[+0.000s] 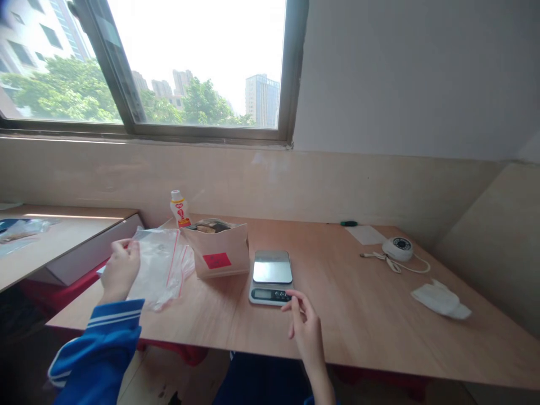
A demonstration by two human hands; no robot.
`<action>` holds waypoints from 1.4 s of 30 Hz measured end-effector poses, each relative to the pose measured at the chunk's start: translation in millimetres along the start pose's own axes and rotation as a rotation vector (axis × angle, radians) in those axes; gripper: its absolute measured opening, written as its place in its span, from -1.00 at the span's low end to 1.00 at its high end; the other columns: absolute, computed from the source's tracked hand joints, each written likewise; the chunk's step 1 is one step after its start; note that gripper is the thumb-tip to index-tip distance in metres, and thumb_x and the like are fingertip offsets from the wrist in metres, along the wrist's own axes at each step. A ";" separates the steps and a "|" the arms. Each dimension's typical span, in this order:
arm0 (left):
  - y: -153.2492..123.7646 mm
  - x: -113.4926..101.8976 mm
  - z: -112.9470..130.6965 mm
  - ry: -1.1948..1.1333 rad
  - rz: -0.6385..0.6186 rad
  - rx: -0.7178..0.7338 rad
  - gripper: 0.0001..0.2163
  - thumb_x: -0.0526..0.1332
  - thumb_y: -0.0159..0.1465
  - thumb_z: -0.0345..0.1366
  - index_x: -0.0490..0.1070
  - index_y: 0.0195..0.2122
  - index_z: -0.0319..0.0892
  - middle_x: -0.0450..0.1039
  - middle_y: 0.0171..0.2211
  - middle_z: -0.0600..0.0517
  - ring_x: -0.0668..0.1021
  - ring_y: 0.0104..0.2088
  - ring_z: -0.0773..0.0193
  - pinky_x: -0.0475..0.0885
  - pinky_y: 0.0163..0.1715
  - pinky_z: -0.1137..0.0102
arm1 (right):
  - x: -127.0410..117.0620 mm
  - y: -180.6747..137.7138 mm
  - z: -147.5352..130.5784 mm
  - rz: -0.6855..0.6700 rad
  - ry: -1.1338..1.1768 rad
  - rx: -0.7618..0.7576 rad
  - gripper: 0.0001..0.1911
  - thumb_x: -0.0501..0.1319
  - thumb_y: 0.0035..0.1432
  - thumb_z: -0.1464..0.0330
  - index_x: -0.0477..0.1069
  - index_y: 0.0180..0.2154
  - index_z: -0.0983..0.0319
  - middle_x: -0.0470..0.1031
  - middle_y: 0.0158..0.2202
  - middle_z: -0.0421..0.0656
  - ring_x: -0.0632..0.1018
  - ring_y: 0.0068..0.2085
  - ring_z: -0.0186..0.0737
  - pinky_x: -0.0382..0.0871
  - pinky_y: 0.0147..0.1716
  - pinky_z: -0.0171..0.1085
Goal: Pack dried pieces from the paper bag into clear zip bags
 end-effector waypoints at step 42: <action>-90.6 172.0 37.1 -0.267 -0.307 0.266 -0.34 0.21 0.06 0.05 0.08 0.05 -0.31 0.27 0.01 -0.35 0.40 0.07 -0.27 0.38 -0.09 -0.05 | -50.7 13.7 51.0 0.121 -0.214 0.057 -0.36 0.05 0.04 -0.16 0.47 -0.24 0.27 0.47 -0.55 -0.13 0.31 -0.71 -0.33 0.07 -0.79 -0.38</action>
Point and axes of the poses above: each hand's wrist, its own y-axis towards the middle knuckle, its own x-axis out of the palm, z = x × y, the point moved 9 cm from there along y, towards the middle knuckle
